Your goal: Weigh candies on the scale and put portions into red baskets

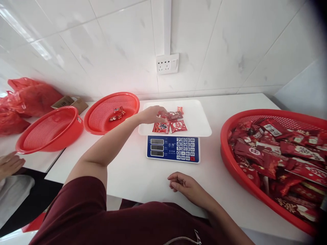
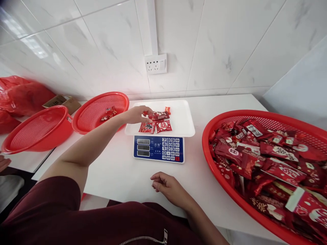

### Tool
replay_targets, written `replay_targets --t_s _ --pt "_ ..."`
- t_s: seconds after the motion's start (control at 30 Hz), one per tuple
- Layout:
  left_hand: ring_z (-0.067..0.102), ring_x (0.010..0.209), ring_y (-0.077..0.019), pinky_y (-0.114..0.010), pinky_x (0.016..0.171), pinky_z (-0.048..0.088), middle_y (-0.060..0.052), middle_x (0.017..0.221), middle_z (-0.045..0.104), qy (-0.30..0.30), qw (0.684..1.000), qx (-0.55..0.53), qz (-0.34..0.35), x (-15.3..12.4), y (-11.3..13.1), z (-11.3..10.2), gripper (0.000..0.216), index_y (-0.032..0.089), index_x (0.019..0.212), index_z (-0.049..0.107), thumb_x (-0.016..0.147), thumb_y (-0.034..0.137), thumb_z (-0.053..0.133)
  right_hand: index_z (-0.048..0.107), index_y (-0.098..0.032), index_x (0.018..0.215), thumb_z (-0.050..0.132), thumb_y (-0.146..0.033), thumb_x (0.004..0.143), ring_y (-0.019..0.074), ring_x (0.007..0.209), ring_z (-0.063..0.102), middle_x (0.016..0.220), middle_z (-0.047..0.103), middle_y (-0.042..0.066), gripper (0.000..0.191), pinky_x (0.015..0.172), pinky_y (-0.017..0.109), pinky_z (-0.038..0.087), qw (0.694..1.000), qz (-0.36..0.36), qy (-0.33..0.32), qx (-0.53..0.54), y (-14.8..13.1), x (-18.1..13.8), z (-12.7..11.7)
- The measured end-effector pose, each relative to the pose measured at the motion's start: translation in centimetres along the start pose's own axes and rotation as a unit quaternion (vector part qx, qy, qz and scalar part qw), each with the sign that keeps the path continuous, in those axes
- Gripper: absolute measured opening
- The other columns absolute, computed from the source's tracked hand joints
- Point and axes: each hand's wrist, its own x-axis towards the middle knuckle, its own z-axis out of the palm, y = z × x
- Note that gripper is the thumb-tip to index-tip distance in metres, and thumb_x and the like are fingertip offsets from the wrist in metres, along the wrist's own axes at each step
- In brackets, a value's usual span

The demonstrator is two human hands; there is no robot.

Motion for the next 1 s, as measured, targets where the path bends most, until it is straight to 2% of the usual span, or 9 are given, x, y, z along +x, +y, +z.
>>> replay_targets --t_s 0.13,0.27,0.4,0.53,0.63,0.7,0.77,0.87,1.0 --pt "0.053 0.095 -0.0198 -0.031 0.078 0.043 -0.005 0.108 0.055 -0.039 0.999 0.02 -0.014 -1.8 -1.0 0.0 0.056 0.024 0.117 0.053 0.068 0.049 0.063 0.056 -0.018 0.096 0.058 -0.048 0.079 0.0136 0.072 0.053 0.081 0.057 0.002 0.034 0.074 0.033 0.043 1.0 0.005 0.001 0.008 -0.1 0.1 0.0" --pt "0.054 0.095 -0.0194 -0.029 0.076 0.043 -0.004 0.105 0.055 -0.02 1.0 0.019 -0.012 -1.8 -1.6 0.2 0.05 0.026 0.116 0.054 0.071 0.045 0.063 0.056 -0.018 0.096 0.058 -0.048 0.078 0.0132 0.071 0.054 0.082 0.058 0.002 0.035 0.073 0.034 0.045 1.0 0.012 0.003 0.023 -0.6 0.1 -0.1" --pt "0.055 0.094 -0.0186 -0.03 0.079 0.043 -0.004 0.101 0.057 0.044 0.998 0.036 -0.009 -0.9 -2.1 0.5 0.037 0.023 0.111 0.057 0.076 0.035 0.06 0.056 -0.018 0.096 0.058 -0.048 0.079 0.0134 0.073 0.055 0.082 0.059 0.003 0.035 0.072 0.033 0.046 0.999 0.007 0.007 0.038 -0.9 0.1 -0.1" --pt "0.056 0.091 -0.018 -0.032 0.079 0.044 -0.006 0.104 0.058 0.14 0.989 0.041 -0.02 -0.8 -2.6 0.7 0.03 0.019 0.109 0.057 0.08 0.028 0.055 0.056 -0.018 0.097 0.058 -0.046 0.08 0.0138 0.075 0.056 0.082 0.06 0.003 0.033 0.072 0.033 0.047 0.999 0.0 0.01 0.054 -0.6 0.2 -0.2" --pt "0.055 0.092 -0.0156 -0.03 0.079 0.045 -0.006 0.108 0.056 0.224 0.974 -0.036 -0.007 -2.8 -1.8 1.5 0.03 0.019 0.109 0.053 0.08 0.013 0.046 0.057 -0.019 0.097 0.058 -0.045 0.08 0.0139 0.076 0.057 0.082 0.06 0.003 0.032 0.072 0.033 0.047 0.998 -0.001 0.012 0.057 -0.4 0.3 -0.4" --pt "0.056 0.091 -0.0137 -0.028 0.078 0.045 -0.005 0.104 0.056 0.24 0.962 -0.13 0.012 -5.2 -0.6 2.8 0.035 0.019 0.107 0.049 0.075 0.004 0.041 0.057 -0.019 0.097 0.058 -0.046 0.081 0.0138 0.075 0.057 0.083 0.06 0.003 0.032 0.073 0.033 0.047 0.998 0.004 0.013 0.057 -0.3 0.3 -0.5" --pt "0.057 0.085 -0.0126 -0.026 0.073 0.047 -0.002 0.094 0.057 0.193 0.952 -0.237 0.018 -8.0 1.0 5.0 0.032 0.02 0.098 0.046 0.072 0.002 0.04 0.057 -0.019 0.097 0.058 -0.046 0.081 0.0138 0.075 0.058 0.083 0.061 0.003 0.032 0.073 0.033 0.048 0.998 0.01 0.012 0.055 -0.3 0.3 -0.6" --pt "0.059 0.08 -0.0122 -0.025 0.069 0.047 -0.001 0.09 0.058 0.069 0.926 -0.372 -0.014 -12.1 3.2 9.1 0.022 0.02 0.093 0.042 0.075 0.007 0.044 0.055 -0.019 0.101 0.057 -0.047 0.081 0.0144 0.075 0.058 0.084 0.06 0.003 0.034 0.074 0.034 0.048 0.999 0.01 0.01 0.049 -0.1 0.3 -0.6" --pt "0.058 0.075 -0.0132 -0.026 0.067 0.046 -0.001 0.084 0.061 -0.048 0.915 -0.396 -0.063 -15.0 4.9 13.6 0.015 0.021 0.096 0.043 0.082 0.022 0.049 0.046 -0.021 0.116 0.056 -0.047 0.082 0.0168 0.083 0.058 0.091 0.059 0.005 0.044 0.074 0.035 0.048 0.999 -0.01 0.013 0.043 0.1 0.5 -0.2"
